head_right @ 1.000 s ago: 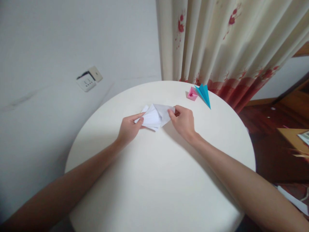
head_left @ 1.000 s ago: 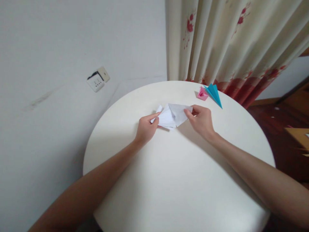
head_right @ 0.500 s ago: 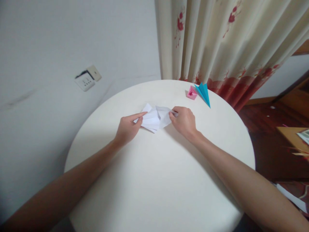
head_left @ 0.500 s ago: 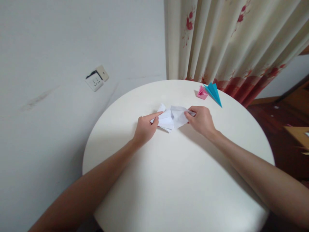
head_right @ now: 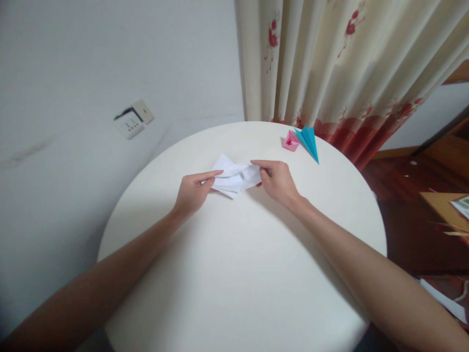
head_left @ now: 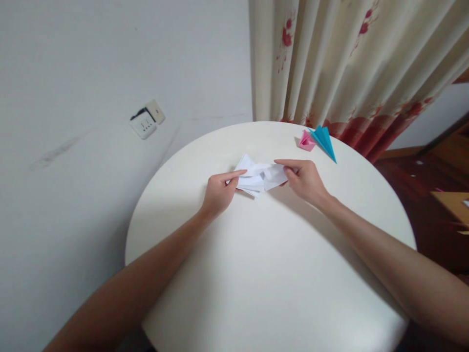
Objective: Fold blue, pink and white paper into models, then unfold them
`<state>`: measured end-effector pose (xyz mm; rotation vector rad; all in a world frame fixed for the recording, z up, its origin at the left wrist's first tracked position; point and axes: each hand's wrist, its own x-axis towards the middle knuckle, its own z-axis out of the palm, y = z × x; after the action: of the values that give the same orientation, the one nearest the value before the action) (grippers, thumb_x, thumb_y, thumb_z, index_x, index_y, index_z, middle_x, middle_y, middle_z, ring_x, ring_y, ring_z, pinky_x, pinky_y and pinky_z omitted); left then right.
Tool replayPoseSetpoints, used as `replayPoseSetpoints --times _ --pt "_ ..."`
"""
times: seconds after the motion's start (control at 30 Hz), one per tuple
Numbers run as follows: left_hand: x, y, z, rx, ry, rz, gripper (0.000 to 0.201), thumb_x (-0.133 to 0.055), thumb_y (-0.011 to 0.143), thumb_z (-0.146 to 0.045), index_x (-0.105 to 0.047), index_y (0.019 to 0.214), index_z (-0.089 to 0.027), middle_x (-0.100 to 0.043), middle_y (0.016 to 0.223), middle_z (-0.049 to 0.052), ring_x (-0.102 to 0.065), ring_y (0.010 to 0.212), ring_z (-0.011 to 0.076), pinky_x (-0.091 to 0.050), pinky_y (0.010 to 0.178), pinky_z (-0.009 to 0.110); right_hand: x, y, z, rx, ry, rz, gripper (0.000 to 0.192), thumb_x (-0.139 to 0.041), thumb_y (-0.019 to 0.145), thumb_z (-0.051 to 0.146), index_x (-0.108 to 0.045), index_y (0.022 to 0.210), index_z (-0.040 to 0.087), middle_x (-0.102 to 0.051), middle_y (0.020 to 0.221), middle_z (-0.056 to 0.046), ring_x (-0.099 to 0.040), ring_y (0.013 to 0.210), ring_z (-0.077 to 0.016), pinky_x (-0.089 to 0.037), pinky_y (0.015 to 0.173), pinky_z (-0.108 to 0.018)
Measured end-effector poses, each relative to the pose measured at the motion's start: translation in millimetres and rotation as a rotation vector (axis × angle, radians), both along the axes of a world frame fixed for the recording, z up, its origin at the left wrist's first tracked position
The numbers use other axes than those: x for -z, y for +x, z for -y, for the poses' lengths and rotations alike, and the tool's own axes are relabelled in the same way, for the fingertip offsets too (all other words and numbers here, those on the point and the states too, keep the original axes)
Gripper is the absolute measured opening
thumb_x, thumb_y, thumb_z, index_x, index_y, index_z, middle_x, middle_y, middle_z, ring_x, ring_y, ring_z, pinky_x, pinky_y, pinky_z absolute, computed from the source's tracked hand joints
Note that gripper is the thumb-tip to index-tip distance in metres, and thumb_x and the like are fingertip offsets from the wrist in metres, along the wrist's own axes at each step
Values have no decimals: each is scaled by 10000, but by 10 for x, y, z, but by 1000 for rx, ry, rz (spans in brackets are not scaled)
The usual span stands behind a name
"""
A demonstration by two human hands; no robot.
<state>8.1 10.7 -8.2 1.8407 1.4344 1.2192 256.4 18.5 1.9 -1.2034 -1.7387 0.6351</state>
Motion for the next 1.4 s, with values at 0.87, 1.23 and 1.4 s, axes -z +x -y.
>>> replayPoseSetpoints --times 0.87,1.23,1.4 --pt "-119 -7 -16 195 -102 129 493 -829 645 -280 -714 1097 -122 -756 956 91 -677 734 167 -523 646 243 -152 43 41 -34 35 -36 298 -583 899 378 -762 895 139 -735 760 -77 -660 599 -167 -528 565 -272" --pt "-178 -71 24 92 16 53 221 -762 736 -317 -774 882 -152 -716 702 34 -441 442 67 -317 425 207 -275 312 -65 -357 44 49 437 -791 711 563 -778 967 209 -717 949 -95 -659 818 -224 -542 671 -319" --pt "-155 -55 24 84 40 63 187 -756 744 -335 -762 815 -162 -713 717 34 -410 435 58 -290 416 206 -238 291 -54 -292 97 48 358 -681 839 543 -779 811 199 -711 772 -70 -624 646 -168 -500 596 -293"
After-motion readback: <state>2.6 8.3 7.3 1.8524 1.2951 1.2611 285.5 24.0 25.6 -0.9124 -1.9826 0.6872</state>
